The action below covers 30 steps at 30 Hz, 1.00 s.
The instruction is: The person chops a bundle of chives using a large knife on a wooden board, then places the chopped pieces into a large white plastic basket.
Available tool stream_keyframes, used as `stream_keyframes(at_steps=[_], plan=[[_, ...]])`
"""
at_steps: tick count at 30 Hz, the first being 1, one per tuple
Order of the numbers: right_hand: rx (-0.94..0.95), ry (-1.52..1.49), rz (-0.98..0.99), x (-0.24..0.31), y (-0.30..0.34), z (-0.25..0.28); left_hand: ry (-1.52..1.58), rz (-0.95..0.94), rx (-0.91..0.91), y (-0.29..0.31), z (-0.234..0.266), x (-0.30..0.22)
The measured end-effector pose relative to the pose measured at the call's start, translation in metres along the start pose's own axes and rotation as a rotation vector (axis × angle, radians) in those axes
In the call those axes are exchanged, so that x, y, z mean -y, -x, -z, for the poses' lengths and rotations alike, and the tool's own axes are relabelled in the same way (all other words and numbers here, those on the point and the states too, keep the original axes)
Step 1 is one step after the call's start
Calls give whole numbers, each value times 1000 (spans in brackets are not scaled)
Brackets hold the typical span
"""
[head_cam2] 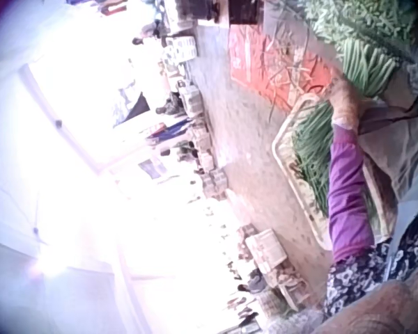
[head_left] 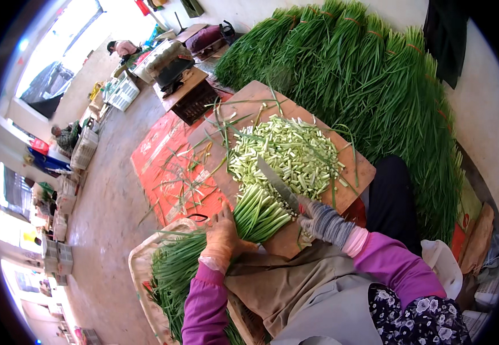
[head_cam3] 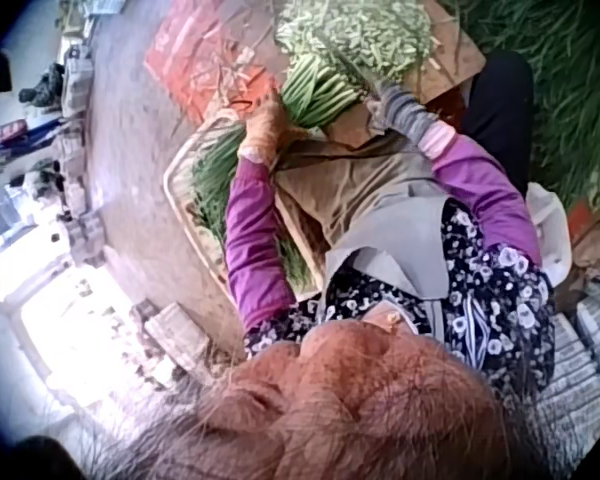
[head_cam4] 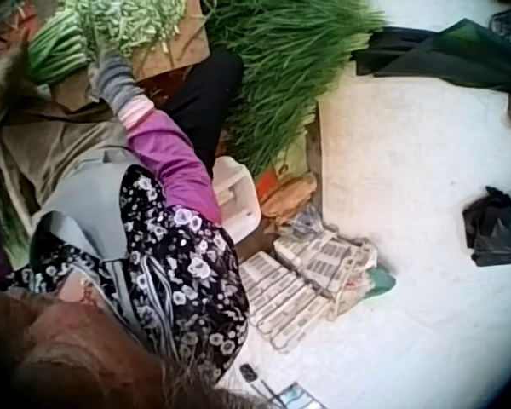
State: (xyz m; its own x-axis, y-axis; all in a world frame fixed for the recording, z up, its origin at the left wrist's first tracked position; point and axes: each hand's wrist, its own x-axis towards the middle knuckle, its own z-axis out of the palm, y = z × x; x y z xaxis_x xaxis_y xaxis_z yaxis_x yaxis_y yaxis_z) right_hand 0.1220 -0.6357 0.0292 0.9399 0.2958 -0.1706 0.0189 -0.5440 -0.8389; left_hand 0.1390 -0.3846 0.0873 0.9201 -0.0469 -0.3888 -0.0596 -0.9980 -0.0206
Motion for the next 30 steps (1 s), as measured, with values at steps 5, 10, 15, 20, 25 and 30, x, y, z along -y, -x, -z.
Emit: stream_keyframes(at_steps=[5, 10, 15, 20, 25, 30], plan=[[139, 215, -124, 8, -25, 15, 133, -25, -28, -16, -13, -9], [-10, 577, 149, 30, -42, -4, 144, -11, -65, -14, -19, -14], [37, 725, 159, 32, -37, -23, 144, 22, -78, -12, -22, -13], [77, 702, 138, 35, -38, -18, 153, 34, -91, -10, -24, -15], [28, 731, 87, 32, -57, -33, 113, 46, -85, -9, -23, -20], [193, 411, -147, 36, -70, -33, 118, 13, -199, -5, -27, -18]])
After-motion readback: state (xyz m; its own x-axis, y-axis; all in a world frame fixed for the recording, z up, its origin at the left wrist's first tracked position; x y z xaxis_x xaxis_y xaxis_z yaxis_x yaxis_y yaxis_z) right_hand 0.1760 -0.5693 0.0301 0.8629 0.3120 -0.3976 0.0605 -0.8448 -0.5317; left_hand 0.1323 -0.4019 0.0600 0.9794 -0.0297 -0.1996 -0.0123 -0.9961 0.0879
